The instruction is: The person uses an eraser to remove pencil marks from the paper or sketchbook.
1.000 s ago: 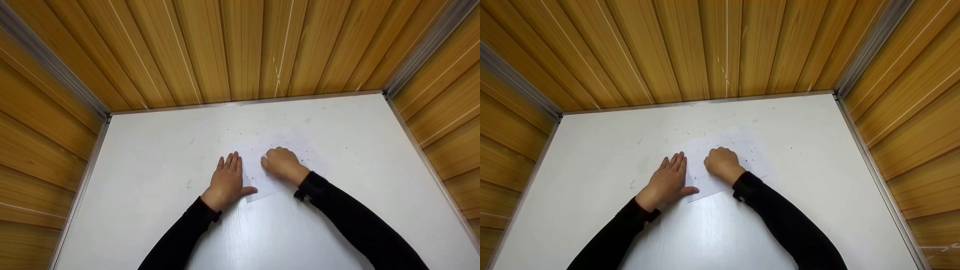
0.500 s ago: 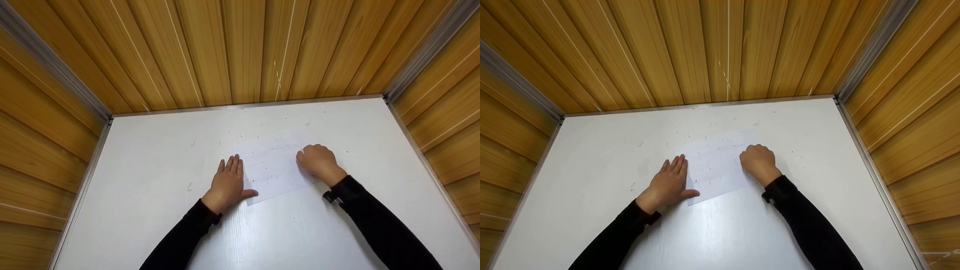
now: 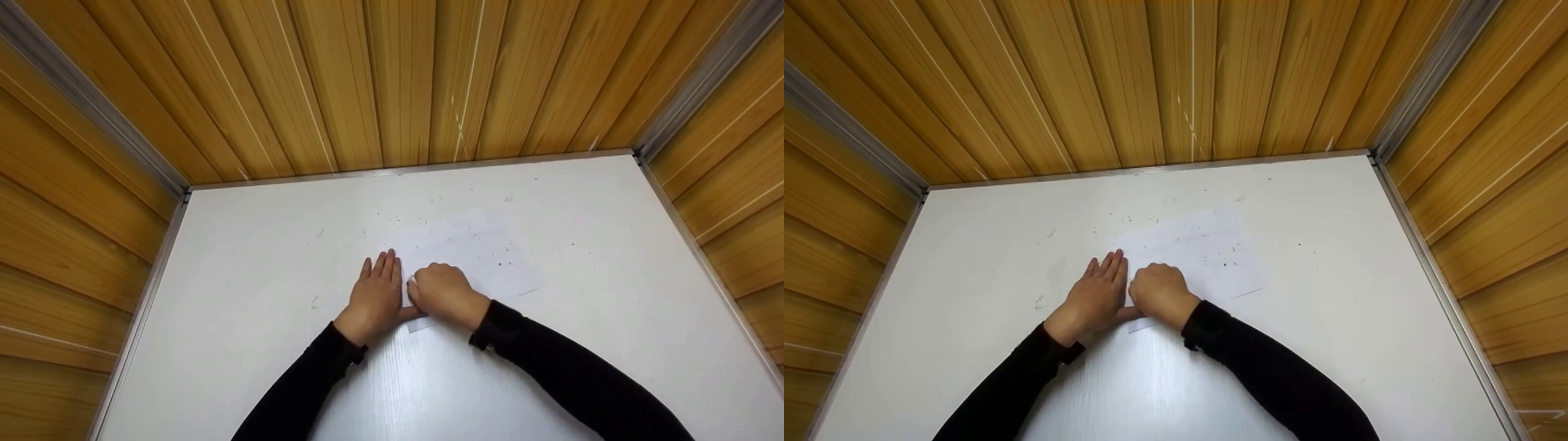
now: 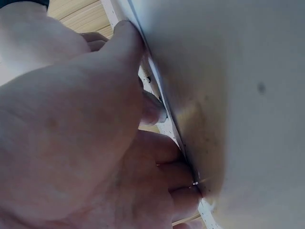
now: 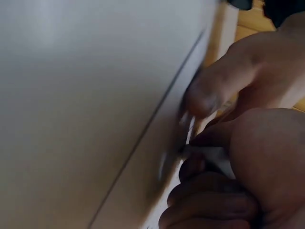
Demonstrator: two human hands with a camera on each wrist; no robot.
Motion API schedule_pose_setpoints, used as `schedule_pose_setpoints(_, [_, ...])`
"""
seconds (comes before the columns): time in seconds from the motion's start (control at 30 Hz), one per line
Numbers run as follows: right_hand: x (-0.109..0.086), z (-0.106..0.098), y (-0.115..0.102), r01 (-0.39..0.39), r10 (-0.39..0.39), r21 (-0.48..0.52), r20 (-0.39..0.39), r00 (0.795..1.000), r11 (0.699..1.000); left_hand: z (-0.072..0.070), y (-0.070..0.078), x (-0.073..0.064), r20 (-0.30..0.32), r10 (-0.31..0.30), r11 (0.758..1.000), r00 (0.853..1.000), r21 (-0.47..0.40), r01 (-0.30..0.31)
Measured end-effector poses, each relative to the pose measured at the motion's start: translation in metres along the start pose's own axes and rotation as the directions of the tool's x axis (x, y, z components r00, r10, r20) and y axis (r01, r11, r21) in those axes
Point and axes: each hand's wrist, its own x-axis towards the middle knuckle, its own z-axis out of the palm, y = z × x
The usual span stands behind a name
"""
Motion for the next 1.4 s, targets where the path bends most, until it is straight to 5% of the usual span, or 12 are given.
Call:
schedule_pose_setpoints(0.13, [-0.007,-0.013,0.037,-0.045,0.046,0.036,-0.007,0.999,0.998,-0.003,0.0,-0.002,0.03,-0.02,0.999,0.999,0.037,0.019])
schedule_pose_setpoints(0.33, [-0.03,-0.044,0.115,-0.22,0.223,0.073,-0.03,0.974,0.973,-0.008,-0.002,-0.005,0.056,-0.034,0.999,0.998,0.035,0.032])
schedule_pose_setpoints(0.43, [-0.036,-0.051,0.134,-0.247,0.249,0.068,-0.025,0.968,0.967,-0.009,-0.003,-0.006,0.063,-0.038,0.999,0.997,0.026,0.037])
schedule_pose_setpoints(0.6, [-0.037,-0.056,0.13,-0.252,0.252,0.03,-0.024,0.967,0.967,-0.01,-0.003,-0.004,0.073,-0.027,0.999,0.997,-0.017,0.028])
schedule_pose_setpoints(0.9, [-0.037,-0.04,0.088,-0.179,0.182,0.062,-0.047,0.982,0.982,-0.012,0.003,0.002,0.033,-0.017,1.0,0.999,-0.021,0.017])
schedule_pose_setpoints(1.4, [-0.032,-0.029,0.09,-0.187,0.186,0.085,0.024,0.982,0.979,-0.002,0.003,-0.009,0.046,-0.041,0.999,0.998,-0.025,0.042])
